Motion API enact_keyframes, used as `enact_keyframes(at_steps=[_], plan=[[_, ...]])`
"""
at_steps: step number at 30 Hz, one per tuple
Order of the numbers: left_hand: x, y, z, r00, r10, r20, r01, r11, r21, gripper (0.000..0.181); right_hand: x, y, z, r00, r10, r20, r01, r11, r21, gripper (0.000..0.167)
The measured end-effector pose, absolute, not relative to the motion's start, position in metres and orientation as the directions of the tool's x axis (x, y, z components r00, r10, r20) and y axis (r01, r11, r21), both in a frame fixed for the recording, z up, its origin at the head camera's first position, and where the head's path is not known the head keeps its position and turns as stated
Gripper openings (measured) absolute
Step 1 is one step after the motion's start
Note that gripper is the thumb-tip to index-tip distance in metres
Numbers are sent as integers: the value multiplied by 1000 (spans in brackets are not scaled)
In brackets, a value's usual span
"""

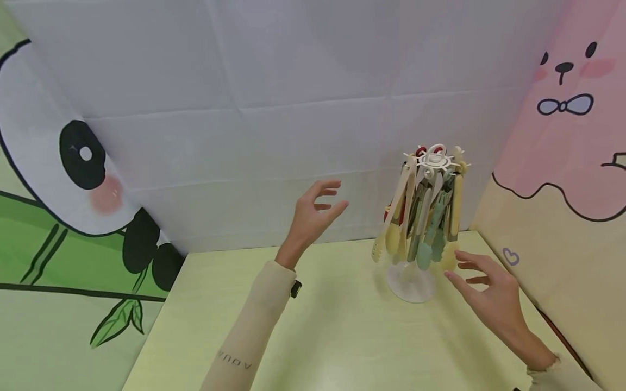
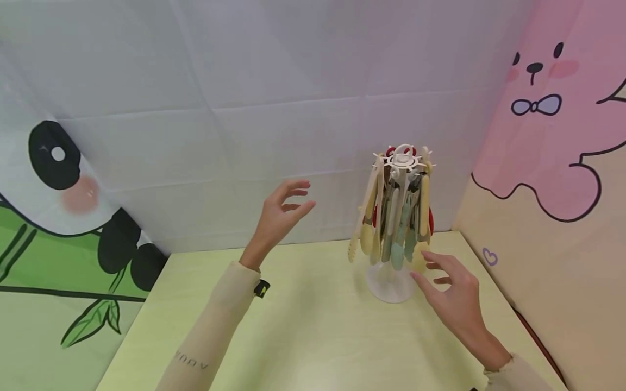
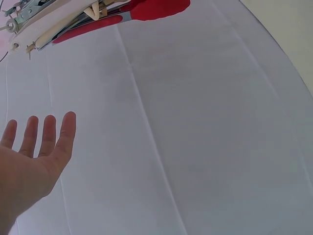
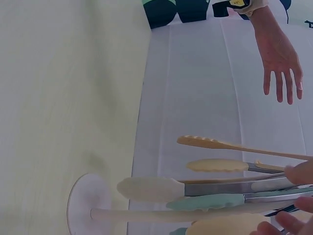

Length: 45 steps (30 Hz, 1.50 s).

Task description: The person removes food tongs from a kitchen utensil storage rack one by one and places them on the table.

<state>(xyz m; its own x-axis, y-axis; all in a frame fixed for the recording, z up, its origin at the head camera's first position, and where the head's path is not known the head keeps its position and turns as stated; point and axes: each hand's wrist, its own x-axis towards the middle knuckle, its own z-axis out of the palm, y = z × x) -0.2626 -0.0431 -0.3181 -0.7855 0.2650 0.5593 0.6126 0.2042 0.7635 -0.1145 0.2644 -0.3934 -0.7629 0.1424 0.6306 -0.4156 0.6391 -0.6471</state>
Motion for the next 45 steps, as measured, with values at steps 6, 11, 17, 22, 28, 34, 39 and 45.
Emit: enact_keyframes(at_steps=[6, 11, 17, 22, 28, 34, 39, 45], plan=[[-255, -31, -300, -786, 284, 549, 610, 211, 764, 41, -117, 266, -389, -762, 172, 624, -391, 646, -655, 44], [-237, -23, -275, -793, 293, 534, 598, 211, 773, 39, -120, 266, -387, -759, 202, 619, -373, 645, -667, 44], [-237, -13, -263, -784, 301, 543, 606, 182, 774, 38, -128, 270, -385, -743, 211, 636, -380, 649, -659, 45], [-253, -5, -269, -766, 308, 564, 629, 177, 757, 38, -136, 274, -384, -718, 189, 669, -406, 667, -624, 45], [-273, 7, -278, -748, 314, 585, 653, 187, 734, 38, -145, 279, -380, -701, 185, 689, -422, 671, -610, 46], [-275, 16, -275, -743, 322, 587, 656, 174, 735, 39, -156, 286, -370, -704, 184, 686, -424, 666, -614, 45], [-277, 25, -271, -746, 338, 574, 650, 179, 739, 39, -164, 292, -361, -745, 205, 635, -379, 653, -656, 41], [-281, 36, -263, -732, 365, 576, 665, 197, 720, 38, -172, 299, -357, -772, 199, 603, -362, 642, -676, 43]])
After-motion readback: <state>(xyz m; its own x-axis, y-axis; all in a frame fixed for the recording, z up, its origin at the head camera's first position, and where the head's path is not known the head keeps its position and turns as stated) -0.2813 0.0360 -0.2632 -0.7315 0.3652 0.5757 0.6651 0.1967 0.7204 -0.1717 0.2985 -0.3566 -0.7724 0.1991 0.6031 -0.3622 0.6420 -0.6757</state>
